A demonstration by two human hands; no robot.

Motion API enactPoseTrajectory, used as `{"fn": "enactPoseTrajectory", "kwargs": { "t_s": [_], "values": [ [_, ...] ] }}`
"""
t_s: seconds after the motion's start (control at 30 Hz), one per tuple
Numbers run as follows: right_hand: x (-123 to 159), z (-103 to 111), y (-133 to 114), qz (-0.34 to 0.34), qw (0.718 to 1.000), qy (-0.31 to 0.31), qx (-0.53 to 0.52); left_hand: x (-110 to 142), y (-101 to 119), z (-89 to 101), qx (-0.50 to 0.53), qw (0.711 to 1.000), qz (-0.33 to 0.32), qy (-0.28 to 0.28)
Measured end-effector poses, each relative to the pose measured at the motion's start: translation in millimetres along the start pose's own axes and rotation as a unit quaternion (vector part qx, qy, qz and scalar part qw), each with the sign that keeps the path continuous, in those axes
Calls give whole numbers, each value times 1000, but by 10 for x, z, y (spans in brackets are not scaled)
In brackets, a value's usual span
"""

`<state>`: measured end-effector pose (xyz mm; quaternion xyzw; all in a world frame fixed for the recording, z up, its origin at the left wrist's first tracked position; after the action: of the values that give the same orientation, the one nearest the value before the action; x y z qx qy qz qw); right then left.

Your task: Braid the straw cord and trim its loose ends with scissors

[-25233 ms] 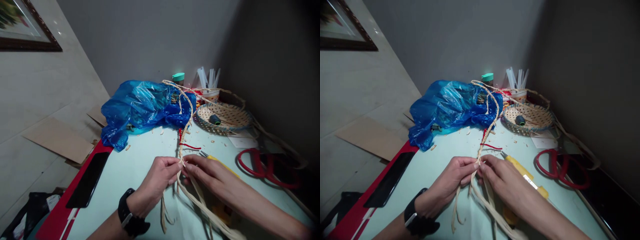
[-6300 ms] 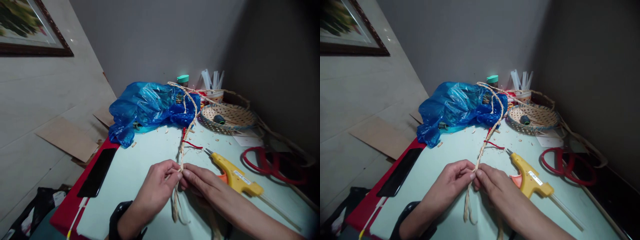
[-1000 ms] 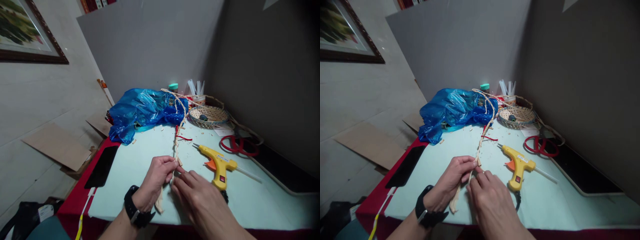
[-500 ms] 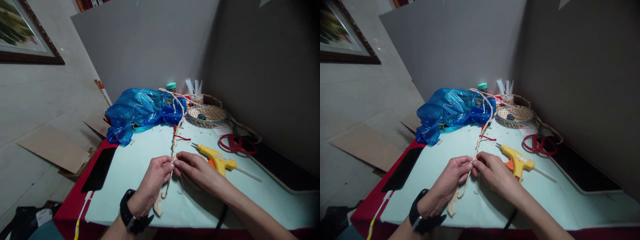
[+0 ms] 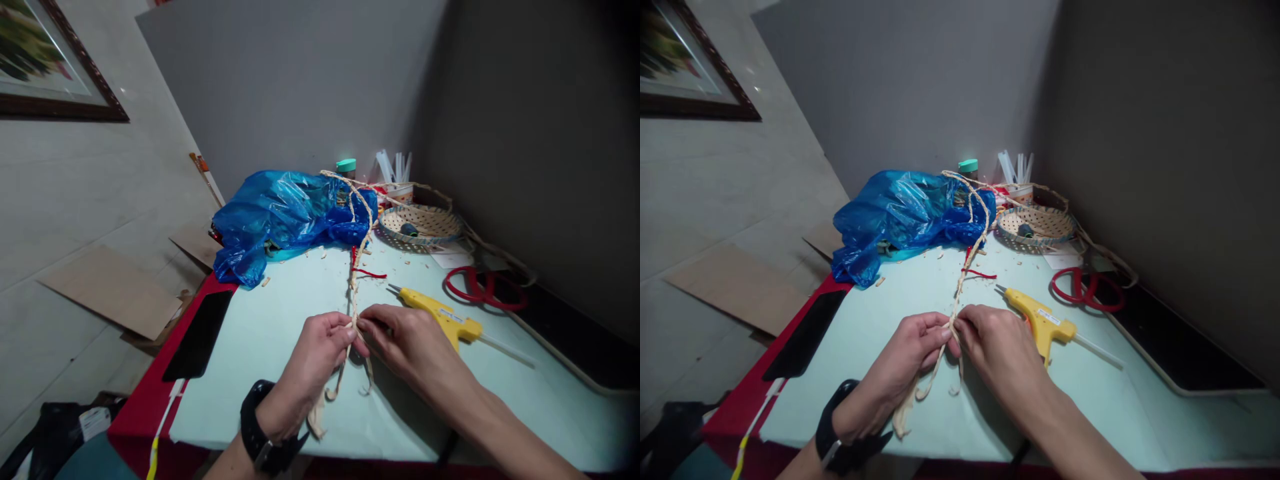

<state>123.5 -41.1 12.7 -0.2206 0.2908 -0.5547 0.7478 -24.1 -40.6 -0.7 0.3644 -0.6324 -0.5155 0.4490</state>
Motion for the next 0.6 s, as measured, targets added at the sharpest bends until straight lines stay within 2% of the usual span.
{"fn": "enactPoseTrajectory", "kwargs": {
  "t_s": [0.1,0.27,0.4,0.6],
  "values": [
    [18,-20,36,1,999,20,29,2,5,-1,6,1000,3,5],
    [33,-47,88,10,1000,11,28,13,18,-1,45,999,9,-15],
    [49,-5,122,6,999,28,20,19,21,7,69,997,10,-18],
    [36,65,125,8,1000,14,-13,18,34,-7,65,998,13,-17]
  ]
}}
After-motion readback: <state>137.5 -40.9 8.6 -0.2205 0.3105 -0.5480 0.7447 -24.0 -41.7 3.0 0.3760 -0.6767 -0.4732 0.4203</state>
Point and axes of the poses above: each hand's wrist, its own x-axis away from the middle knuckle, its own z-axis out of the back of the hand, y = z × x, the point moved 2 cm from there along -x, towards the middle knuckle, and after that the axes turned 3 degrees about -x, right-handed, at the moved point
